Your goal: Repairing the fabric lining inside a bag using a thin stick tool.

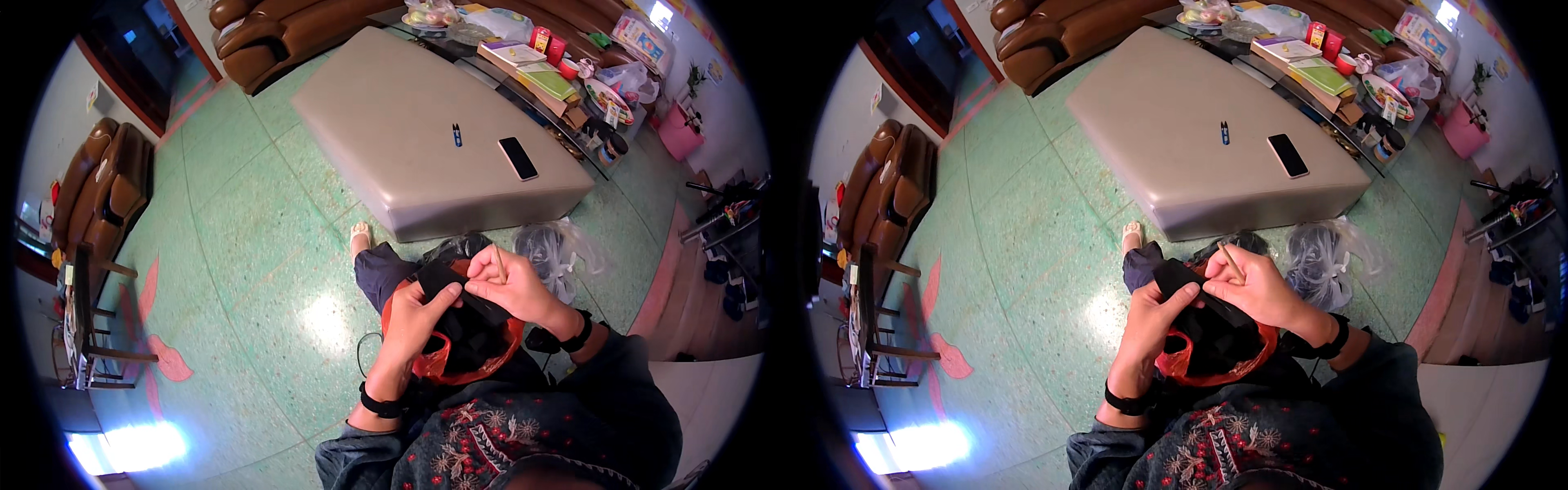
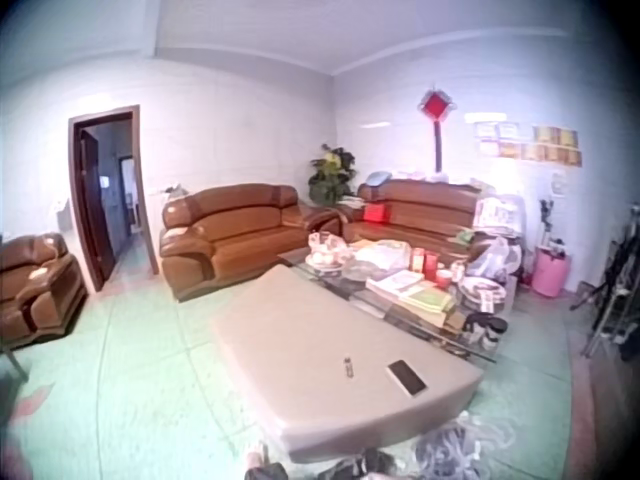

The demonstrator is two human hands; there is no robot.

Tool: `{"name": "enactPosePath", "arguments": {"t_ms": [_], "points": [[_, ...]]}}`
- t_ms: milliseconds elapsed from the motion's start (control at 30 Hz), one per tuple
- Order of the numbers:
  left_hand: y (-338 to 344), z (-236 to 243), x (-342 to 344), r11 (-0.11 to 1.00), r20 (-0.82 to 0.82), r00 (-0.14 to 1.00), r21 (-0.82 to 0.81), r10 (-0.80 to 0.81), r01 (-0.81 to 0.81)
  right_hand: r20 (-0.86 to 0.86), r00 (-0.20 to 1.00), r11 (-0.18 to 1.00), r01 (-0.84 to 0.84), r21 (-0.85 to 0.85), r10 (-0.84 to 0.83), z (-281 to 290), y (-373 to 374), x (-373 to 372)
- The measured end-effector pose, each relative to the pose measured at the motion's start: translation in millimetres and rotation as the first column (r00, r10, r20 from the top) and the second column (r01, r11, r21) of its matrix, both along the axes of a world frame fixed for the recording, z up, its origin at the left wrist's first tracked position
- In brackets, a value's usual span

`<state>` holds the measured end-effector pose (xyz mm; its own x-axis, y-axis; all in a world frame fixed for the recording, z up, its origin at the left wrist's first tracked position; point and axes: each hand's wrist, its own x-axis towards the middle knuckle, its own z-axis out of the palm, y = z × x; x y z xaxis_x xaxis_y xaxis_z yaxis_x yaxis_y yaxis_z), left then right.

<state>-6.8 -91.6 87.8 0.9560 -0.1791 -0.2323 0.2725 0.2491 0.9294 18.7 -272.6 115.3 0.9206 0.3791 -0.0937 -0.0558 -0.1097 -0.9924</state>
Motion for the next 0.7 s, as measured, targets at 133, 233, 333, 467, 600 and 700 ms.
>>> {"name": "enactPosePath", "arguments": {"t_ms": [133,233,333,467,600,700], "points": [[3,-2,3,0.999,0.049,0.998,-0.001,0.04,-0.04,0.107,0.99,0.988,-0.08,-0.132,0.094,7,0,-3],[3,-2,4,0.999,0.009,0.999,0.004,0.051,-0.052,0.012,0.997,0.956,-0.064,-0.287,0.07,9,2,-4],[1,-3,7,0.998,-0.014,1.0,-0.052,0.024,-0.024,-0.03,0.999,0.965,-0.03,-0.26,0.023,-3,-2,-2],[3,-7,7,0.996,-0.013,1.0,-0.09,-0.005,0.004,-0.008,0.999,0.964,-0.038,-0.263,0.037,-2,0,-2],[2,-5,9,0.994,-0.039,0.999,-0.113,-0.014,0.009,-0.009,0.999,0.958,-0.05,-0.283,0.05,-4,0,1],[2,-6,10,0.991,-0.06,0.998,-0.133,0.001,-0.009,-0.006,0.999,0.952,-0.043,-0.305,0.043,0,3,1]]}}
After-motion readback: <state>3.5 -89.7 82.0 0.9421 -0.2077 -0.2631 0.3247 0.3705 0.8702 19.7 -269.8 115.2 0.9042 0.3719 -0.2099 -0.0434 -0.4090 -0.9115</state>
